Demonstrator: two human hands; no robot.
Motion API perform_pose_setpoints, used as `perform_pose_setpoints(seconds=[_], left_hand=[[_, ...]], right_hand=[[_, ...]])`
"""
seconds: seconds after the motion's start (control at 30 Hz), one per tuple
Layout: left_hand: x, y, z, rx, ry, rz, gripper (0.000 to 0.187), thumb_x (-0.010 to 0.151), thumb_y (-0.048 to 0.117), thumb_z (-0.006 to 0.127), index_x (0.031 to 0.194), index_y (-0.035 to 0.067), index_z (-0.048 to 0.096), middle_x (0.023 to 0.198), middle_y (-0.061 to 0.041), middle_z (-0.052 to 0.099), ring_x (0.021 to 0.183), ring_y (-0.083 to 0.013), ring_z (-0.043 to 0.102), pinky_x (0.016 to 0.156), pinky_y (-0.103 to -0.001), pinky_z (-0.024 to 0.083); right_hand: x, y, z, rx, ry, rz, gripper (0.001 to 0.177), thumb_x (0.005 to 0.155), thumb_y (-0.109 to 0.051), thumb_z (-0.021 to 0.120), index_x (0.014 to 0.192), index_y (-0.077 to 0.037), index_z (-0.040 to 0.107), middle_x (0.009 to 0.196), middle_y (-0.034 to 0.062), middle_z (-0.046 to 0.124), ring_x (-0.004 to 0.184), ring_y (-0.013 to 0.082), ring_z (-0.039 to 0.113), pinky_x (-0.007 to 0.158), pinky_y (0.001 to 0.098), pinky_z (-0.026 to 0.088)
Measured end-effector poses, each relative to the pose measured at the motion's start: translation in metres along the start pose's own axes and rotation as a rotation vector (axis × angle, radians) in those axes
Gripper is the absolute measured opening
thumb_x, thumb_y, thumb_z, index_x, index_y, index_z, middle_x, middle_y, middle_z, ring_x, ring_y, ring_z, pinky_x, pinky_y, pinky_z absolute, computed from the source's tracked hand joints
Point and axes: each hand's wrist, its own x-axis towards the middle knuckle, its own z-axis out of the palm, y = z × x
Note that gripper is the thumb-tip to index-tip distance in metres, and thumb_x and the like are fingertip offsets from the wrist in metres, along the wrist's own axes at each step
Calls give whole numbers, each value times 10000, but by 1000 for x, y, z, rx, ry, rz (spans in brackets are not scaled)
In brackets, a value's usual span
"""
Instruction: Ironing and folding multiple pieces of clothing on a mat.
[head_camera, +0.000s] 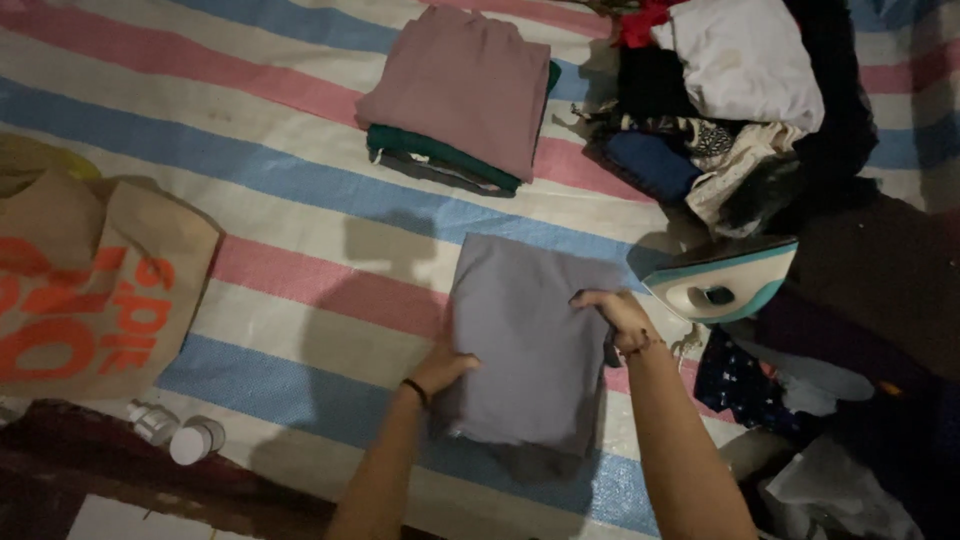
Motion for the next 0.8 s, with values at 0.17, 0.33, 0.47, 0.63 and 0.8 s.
perform_pose_setpoints(seconds=[0.17,0.33,0.47,0.63,0.8], left_hand=[[-19,66,-45,74,192,-158,805,793,344,828,1459,82,459,1475,-142,523,1374,-308,494,1121,-464,416],[-7,68,-93,281,447,505,285,867,231,712,1082,50,760,1182,-111,771,1163,-225,696,1014,-404,568],[-35,60,-81,-231,526,266,314,1086,219,621,926,-47,663,997,-272,633,972,-414,587,950,-530,495],[-61,-9,-64,1197,709,470,310,788,136,629,1079,73,714,1434,-204,565,1376,-399,460,1103,-615,357],[-86,0,30,746,607,500,367,935,242,620,1252,62,659,1495,-192,505,1442,-407,362,1187,-582,311]], right_hand=[[-107,-50,-9,258,-39,-565,362,712,-58,808,1063,-81,722,1161,146,741,1095,272,708,1008,355,531],[-92,13,-57,-62,-112,-891,317,885,-86,748,1193,-157,739,1203,69,691,1075,236,646,969,397,579],[-95,55,-44,-302,-273,-1243,294,768,-62,826,1053,-133,808,1294,74,619,1237,271,568,1027,426,549],[-66,169,-23,-430,-141,-837,436,738,94,648,1079,-123,809,1374,89,629,1336,320,557,1074,457,472],[-86,125,24,-255,335,-618,707,736,-175,858,1374,-117,558,1356,166,512,1228,350,557,1017,445,501]])
